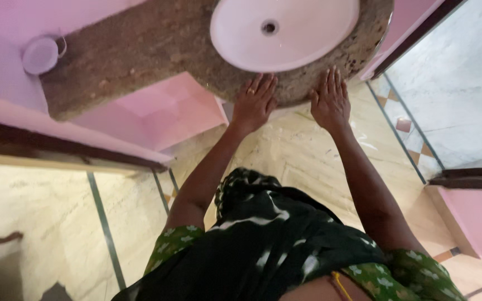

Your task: The person scrubs a white bathroom sink with a blue brush under running water, then rinses the basin by hand. The person repeatedly scrubs the sink basin and countertop area, rinsing the brush and basin throughout the process.

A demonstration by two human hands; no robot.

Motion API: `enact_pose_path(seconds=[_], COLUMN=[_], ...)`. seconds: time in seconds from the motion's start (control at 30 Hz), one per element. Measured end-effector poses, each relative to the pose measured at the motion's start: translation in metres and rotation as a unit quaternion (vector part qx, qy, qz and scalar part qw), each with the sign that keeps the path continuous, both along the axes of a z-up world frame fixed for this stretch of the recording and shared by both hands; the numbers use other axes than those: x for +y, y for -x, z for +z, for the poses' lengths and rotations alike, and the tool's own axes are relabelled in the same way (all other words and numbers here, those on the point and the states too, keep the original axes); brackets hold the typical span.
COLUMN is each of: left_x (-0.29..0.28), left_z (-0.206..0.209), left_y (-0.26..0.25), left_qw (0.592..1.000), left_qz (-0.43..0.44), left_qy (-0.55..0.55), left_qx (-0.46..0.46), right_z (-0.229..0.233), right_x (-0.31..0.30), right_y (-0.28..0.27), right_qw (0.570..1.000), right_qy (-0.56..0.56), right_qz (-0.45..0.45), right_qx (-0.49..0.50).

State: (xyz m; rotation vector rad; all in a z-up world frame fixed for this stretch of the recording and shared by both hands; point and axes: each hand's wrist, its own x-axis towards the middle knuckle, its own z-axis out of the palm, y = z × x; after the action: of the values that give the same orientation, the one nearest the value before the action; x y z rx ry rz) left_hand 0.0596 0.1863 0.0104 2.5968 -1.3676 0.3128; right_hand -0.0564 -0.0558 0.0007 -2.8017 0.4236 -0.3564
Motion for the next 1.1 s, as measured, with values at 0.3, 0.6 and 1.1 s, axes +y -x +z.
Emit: enact_pose_path(seconds=[0.3, 0.6, 1.1], left_x=[0.065, 0.093, 0.067], left_z=[-0.004, -0.010, 0.014], left_y=[-0.153, -0.258, -0.361], left_qw=[0.995, 0.994, 0.990], left_qz=[0.011, -0.053, -0.132], left_qy=[-0.060, -0.008, 0.040], left_qx=[0.077, 0.091, 0.028], right_z=[-0.012, 0.009, 0.033], right_x=[0.084, 0.218, 0.229], right_y=[-0.070, -0.192, -0.246], right_qw=[0.997, 0.995, 0.988], right_qy=[0.050, 0.037, 0.016], right_qz=[-0.047, 0.085, -0.068], right_qx=[0.036, -0.029, 0.136])
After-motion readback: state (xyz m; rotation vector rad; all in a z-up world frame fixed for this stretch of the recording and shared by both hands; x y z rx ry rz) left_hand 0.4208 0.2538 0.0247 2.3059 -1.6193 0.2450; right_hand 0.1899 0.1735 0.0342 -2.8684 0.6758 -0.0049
